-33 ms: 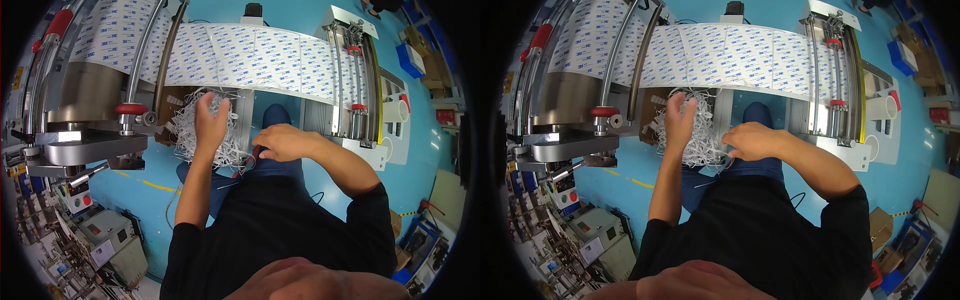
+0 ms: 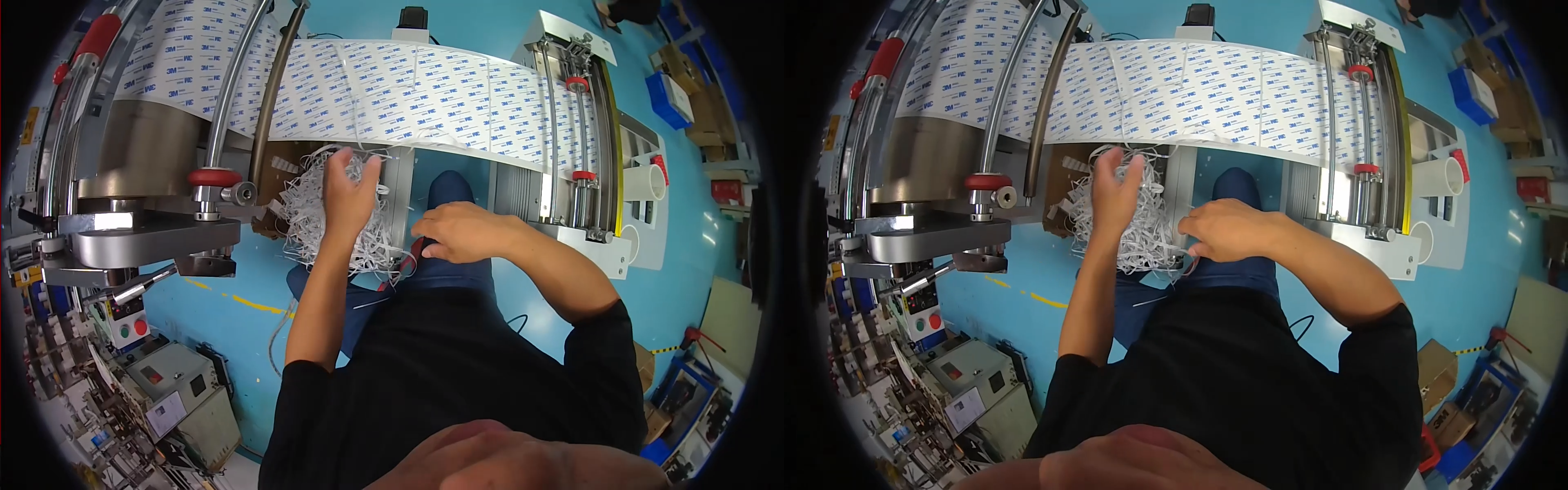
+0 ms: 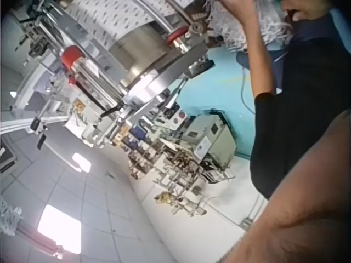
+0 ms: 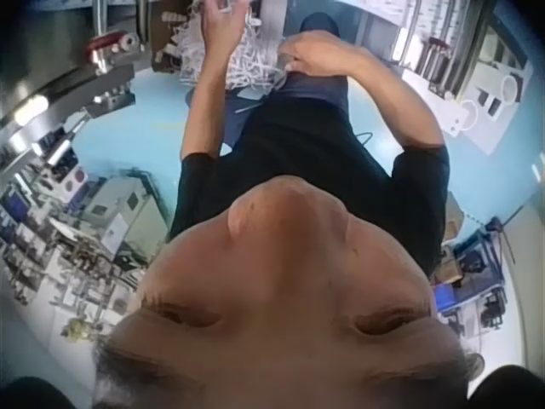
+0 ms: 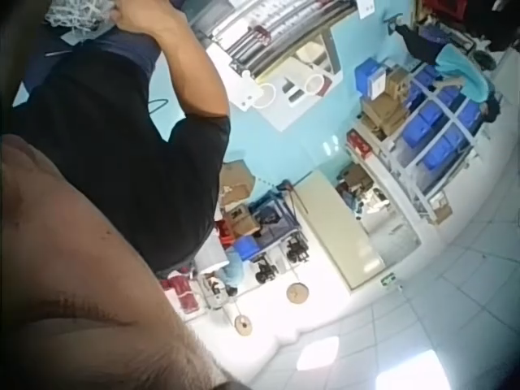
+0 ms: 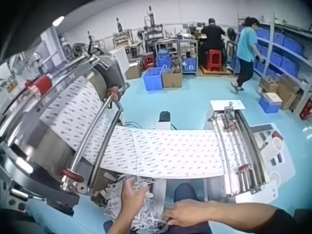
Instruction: Operating an industrial machine to process adhesive sheets, including loading sheets and clearing scrap material.
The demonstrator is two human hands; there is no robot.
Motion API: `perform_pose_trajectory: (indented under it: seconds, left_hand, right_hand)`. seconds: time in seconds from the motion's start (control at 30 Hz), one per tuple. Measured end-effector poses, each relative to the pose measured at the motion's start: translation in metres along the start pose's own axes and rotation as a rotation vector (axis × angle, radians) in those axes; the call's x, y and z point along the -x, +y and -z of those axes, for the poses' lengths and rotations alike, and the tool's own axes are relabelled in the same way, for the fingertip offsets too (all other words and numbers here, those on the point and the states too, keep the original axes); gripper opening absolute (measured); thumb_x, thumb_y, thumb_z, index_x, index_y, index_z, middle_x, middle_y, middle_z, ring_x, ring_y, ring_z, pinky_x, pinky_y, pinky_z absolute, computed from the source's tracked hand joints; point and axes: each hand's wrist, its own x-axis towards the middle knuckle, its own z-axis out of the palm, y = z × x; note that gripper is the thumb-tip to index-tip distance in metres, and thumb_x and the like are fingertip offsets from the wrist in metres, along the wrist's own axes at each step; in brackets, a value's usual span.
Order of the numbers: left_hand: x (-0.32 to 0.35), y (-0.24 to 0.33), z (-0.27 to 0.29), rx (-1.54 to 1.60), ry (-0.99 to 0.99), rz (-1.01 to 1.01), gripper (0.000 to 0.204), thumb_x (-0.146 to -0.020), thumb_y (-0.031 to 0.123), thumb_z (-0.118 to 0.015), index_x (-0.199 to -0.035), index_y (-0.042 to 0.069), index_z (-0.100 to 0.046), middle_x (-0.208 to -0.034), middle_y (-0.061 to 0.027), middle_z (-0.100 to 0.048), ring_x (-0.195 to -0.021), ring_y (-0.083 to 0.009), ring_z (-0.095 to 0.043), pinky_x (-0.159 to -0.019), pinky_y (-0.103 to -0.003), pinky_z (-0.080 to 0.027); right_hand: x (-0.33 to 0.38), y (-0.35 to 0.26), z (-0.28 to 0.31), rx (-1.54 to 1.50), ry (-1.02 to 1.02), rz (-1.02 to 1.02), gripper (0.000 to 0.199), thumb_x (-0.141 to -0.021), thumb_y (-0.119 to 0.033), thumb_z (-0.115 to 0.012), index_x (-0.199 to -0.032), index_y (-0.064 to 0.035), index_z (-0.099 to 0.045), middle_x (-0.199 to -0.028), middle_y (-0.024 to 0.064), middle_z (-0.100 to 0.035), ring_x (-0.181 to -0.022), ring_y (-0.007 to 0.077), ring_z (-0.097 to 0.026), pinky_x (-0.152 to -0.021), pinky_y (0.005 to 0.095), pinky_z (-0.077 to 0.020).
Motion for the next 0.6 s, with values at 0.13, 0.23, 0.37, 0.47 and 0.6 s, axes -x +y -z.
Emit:
perform_pose_trajectory:
  seconds: [0.13, 0.23, 0.37, 0.47, 0.6]
  left_hand:
    - [-0.013, -0.018, -0.02, -0.064, -0.136, -0.011, 0.04, -0.088, 0.027, -0.06, -0.114, -0.003, -0.053, -0.104, -0.0152, -0.061, -0.095, -0.024, -0.058, -0.083, -0.033, -0.044]
    - [-0.019, -0.017, -0.007, 0.087, -0.367, -0.008, 0.034, -0.089, 0.026, -0.058, -0.107, -0.002, -0.057, -0.09, -0.0099, -0.062, -0.081, -0.0167, -0.057, -0.074, -0.03, -0.045]
    - [0.002, -0.008, 0.046, 0.336, -0.415, 0.16, 0.026, -0.094, 0.024, -0.051, -0.08, 0.002, -0.056, -0.071, -0.0001, -0.054, -0.067, -0.0071, -0.047, -0.061, -0.024, -0.04]
    - [0.0, -0.034, 0.091, 0.261, -0.443, 0.199, 0.029, -0.096, 0.024, -0.047, -0.075, 0.004, -0.052, -0.066, 0.0017, -0.048, -0.063, -0.006, -0.042, -0.057, -0.024, -0.035]
    - [-0.002, -0.09, 0.132, 0.155, -0.443, 0.134, 0.03, -0.096, 0.026, -0.047, -0.074, 0.005, -0.051, -0.065, 0.0027, -0.042, -0.062, -0.0062, -0.037, -0.056, -0.023, -0.032]
  right_hand:
    - [0.001, -0.001, 0.002, -0.004, 0.035, 0.004, 0.033, -0.084, -0.024, -0.061, -0.108, -0.0034, -0.056, -0.095, 0.0145, -0.061, -0.096, 0.0323, -0.058, -0.082, 0.0422, -0.0459]
    - [-0.001, 0.0, -0.001, 0.042, 0.034, 0.007, 0.033, -0.084, -0.024, -0.061, -0.108, -0.0028, -0.056, -0.094, 0.0147, -0.061, -0.095, 0.0325, -0.058, -0.082, 0.043, -0.0461]
    - [-0.006, 0.003, -0.004, 0.093, 0.036, 0.014, 0.031, -0.083, -0.023, -0.063, -0.103, -0.0011, -0.056, -0.091, 0.016, -0.062, -0.089, 0.0345, -0.061, -0.074, 0.0435, -0.0488]
    - [-0.03, -0.005, -0.006, 0.13, -0.008, -0.017, 0.032, -0.082, -0.024, -0.063, -0.104, -0.0011, -0.056, -0.091, 0.0161, -0.062, -0.088, 0.0345, -0.061, -0.074, 0.0437, -0.0489]
    - [-0.076, -0.021, -0.002, 0.166, -0.057, -0.036, 0.033, -0.082, -0.025, -0.064, -0.104, -0.0004, -0.056, -0.091, 0.0164, -0.062, -0.088, 0.0346, -0.061, -0.074, 0.0436, -0.0489]
